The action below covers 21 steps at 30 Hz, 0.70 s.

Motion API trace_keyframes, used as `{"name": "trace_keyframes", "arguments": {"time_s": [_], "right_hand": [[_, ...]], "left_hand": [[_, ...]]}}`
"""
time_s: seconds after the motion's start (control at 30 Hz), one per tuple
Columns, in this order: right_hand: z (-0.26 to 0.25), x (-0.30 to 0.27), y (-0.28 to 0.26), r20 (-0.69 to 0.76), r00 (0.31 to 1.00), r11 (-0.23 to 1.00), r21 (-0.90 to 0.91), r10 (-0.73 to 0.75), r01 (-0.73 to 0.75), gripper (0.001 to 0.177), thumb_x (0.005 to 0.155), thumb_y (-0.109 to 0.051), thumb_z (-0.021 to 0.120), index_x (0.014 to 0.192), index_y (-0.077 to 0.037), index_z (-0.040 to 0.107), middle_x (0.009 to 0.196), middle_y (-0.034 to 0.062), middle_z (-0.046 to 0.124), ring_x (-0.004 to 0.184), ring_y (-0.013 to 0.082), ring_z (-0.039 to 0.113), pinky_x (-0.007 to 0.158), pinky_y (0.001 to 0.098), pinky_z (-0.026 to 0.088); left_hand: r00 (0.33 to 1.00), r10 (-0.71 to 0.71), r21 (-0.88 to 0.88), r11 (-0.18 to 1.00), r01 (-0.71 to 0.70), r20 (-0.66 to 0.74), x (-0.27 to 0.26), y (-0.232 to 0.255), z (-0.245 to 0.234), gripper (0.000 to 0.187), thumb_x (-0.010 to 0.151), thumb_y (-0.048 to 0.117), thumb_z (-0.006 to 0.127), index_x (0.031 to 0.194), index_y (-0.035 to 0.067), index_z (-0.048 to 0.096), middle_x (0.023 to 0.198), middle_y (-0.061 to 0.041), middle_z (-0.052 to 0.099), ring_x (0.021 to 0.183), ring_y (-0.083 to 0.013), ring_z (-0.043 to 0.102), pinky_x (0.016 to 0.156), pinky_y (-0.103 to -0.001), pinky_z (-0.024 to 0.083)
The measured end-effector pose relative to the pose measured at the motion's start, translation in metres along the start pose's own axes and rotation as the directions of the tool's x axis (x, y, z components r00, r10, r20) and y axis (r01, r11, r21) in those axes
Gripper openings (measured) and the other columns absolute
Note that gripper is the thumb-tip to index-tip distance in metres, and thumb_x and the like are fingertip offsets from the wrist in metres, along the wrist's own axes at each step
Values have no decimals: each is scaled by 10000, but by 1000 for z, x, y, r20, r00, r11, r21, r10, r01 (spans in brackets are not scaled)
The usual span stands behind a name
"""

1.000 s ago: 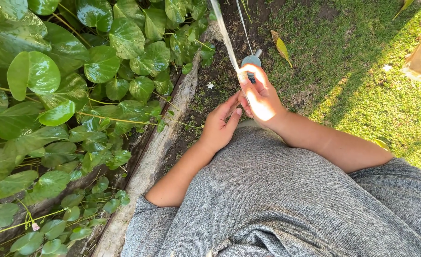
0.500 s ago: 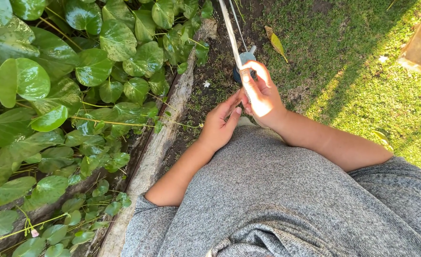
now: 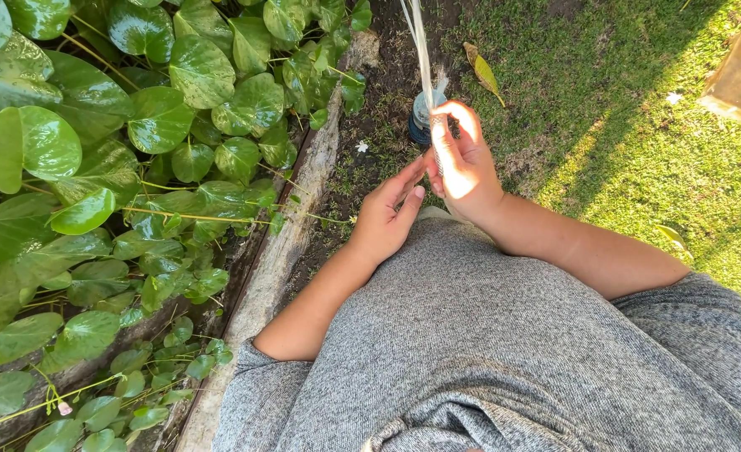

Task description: The recorder uses a water hose to rinse a plastic tube and water plants in a garden.

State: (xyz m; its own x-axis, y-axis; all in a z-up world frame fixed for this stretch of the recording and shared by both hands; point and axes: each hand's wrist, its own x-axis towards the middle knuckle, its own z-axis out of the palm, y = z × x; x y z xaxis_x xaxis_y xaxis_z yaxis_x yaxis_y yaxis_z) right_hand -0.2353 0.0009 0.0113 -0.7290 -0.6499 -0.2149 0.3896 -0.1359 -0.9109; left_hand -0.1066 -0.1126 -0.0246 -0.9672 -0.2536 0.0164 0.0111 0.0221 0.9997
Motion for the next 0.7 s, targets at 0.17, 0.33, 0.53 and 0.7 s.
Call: {"name": "trace_keyframes", "arguments": {"time_s": [0.17,0.33,0.53,0.7], "right_hand": [[2,0,0,20,999,999,20,34,-34,321,1100,-344,521,1380,-229,413,662,41,530,477,98,450,430,245,337],[4,-1,2,6,1000,1000,-4,-21,21,288,1121,-346,508,1364,-211,433,674,37,513,486,96,439,435,249,339],[6,1,11,40,999,998,-49,-29,30,285,1119,-326,521,1361,-202,433,725,11,482,513,94,440,442,257,345],[17,2,8,148,989,993,-121,20,-2,313,1114,-335,494,1392,-208,424,651,23,512,492,84,437,447,251,360]], "left_hand": [[1000,-12,-23,1000,12,3,-1,2,0,480,1069,93,556,1529,5,447,1490,-185,585,1386,-248,583,1144,-348,479],[1000,-3,-2,1000,3,-6,-3,1,-2,480,1064,80,565,1524,4,453,1493,-190,577,1389,-255,578,1145,-355,479],[999,27,5,1000,-27,-18,-4,4,-4,500,1051,61,561,1535,5,446,1480,-190,590,1393,-260,578,1144,-361,487],[997,10,39,999,-7,-76,-12,5,-10,482,1054,76,571,1521,10,469,1399,-176,647,1351,-253,617,1119,-351,500]]}}
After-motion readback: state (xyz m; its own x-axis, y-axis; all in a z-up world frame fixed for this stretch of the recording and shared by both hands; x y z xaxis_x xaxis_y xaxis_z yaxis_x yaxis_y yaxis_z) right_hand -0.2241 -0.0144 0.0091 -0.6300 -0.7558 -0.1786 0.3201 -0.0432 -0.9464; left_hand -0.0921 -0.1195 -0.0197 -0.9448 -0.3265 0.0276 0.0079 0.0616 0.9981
